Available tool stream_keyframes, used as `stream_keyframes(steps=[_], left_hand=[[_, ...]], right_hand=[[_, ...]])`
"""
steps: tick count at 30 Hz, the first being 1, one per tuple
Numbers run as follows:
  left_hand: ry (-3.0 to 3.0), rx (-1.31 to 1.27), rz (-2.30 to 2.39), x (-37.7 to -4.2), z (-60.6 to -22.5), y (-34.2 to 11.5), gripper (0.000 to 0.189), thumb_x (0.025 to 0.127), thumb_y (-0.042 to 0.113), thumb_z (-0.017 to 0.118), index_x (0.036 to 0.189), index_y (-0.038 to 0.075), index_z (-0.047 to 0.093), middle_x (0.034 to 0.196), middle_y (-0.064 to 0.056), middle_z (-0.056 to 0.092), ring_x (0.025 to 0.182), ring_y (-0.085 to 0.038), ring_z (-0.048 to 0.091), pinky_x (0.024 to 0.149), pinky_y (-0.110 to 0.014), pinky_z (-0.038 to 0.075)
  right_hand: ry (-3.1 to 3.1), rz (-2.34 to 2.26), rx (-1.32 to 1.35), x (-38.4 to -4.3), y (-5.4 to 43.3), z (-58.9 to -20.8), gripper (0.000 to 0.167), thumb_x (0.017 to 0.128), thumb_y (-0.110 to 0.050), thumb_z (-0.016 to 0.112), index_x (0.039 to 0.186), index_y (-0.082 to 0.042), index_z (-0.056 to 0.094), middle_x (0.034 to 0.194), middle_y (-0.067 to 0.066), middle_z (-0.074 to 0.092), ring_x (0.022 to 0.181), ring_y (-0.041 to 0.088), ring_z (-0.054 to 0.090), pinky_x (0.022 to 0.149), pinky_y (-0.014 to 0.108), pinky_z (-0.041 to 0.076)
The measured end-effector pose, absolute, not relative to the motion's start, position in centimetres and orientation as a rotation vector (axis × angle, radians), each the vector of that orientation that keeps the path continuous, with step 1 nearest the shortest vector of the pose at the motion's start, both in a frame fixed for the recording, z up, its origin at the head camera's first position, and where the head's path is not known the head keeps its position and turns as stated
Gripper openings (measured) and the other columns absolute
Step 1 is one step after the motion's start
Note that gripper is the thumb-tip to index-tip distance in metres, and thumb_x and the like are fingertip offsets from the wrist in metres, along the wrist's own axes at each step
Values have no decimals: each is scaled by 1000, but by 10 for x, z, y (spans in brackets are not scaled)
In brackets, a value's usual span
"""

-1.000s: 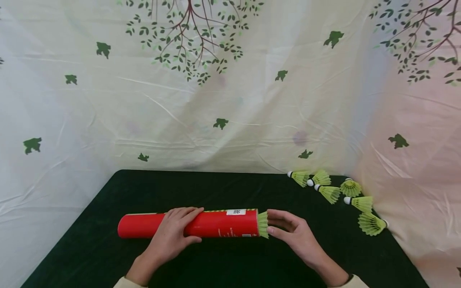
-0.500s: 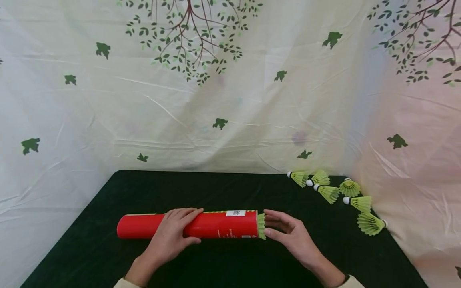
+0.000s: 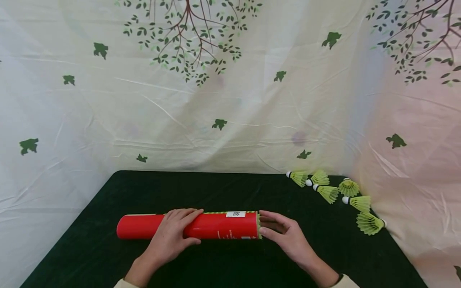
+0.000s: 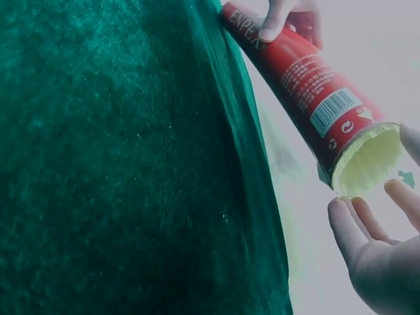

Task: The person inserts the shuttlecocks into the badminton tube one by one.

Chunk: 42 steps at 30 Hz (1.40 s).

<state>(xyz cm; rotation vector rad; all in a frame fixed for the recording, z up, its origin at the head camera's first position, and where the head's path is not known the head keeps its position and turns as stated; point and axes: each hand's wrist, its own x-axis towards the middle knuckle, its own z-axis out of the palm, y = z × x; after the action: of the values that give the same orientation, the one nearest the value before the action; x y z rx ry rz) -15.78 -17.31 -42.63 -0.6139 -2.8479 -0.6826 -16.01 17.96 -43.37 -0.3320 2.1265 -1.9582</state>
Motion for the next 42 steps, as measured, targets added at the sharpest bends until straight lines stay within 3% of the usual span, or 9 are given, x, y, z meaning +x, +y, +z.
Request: stream_keyframes(steps=[28,42], left_hand=[[-2832,-640,-696,-168,-430,-175,81,74,29,90,146,28,53,135,2,58,122,-23,50,105,-59,38],[-2847,-619,-704,-166,-429,-174,80,75,29,90,146,28,52,136,3,58,122,-22,50,106,-59,36]], right_hand=[[2384,-1787,-357,-165,164,-439,55,98,-34,64,150,-21,49,141,10,53,124,32,55,99,50,48],[2343,-1749,-401,-168,167,-436,56,102,-37,58,154,-23,41,143,13,48,127,31,50,97,45,49]])
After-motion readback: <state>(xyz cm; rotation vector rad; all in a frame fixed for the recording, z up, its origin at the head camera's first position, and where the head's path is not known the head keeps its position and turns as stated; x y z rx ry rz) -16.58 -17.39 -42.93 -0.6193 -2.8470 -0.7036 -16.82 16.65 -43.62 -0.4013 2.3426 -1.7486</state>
